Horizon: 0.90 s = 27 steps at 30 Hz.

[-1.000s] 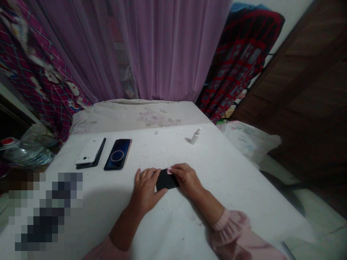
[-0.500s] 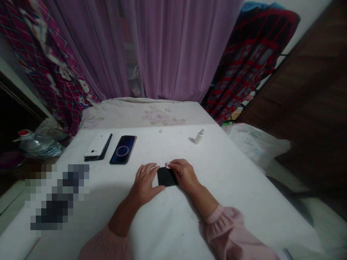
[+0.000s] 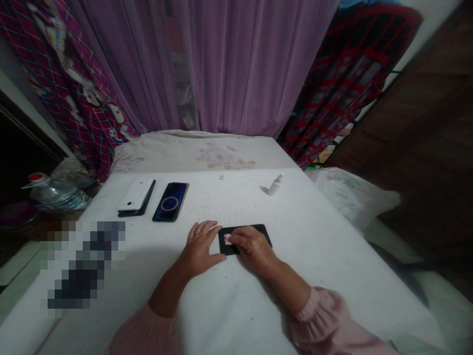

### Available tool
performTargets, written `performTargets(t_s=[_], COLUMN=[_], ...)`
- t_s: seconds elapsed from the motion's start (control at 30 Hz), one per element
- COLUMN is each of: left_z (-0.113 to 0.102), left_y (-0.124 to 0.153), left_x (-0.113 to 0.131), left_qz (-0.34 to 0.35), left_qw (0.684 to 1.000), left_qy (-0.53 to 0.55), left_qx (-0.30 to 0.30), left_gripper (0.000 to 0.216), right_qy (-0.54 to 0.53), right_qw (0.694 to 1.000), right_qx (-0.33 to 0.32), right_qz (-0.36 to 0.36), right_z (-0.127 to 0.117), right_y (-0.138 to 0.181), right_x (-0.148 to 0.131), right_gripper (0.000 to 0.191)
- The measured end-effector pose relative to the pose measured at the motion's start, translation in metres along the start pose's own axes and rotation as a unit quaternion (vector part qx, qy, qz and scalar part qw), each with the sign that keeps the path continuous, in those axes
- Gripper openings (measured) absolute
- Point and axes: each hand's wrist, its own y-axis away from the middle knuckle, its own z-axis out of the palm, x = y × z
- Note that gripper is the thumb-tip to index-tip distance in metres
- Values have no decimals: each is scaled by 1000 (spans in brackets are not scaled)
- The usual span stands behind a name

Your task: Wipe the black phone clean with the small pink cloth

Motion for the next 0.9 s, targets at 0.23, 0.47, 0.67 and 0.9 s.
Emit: performTargets(t_s=[0.23,0.47,0.67,0.9], left_z=[1,0,-2,1], left_y=[-3,-2,-2,-1], left_x=[3,6,5,3], left_qz=[-27,-26,-18,-3], left_qw=[1000,999,1000,1000], left_qy=[-5,-4,-10,-18], left_qx=[11,18,14,25], left_gripper=[69,66,66,64], right_qy=[35,-12,1,14], right_qw=[999,999,1000,1000], right_qx=[-6,-30,-10,12], right_qz=[24,-18,-8,-1], right_z=[19,2,-24,-34], right_y=[-23,3,29,34], right_x=[-2,-19,-6,3], right_gripper=[19,19,18,17])
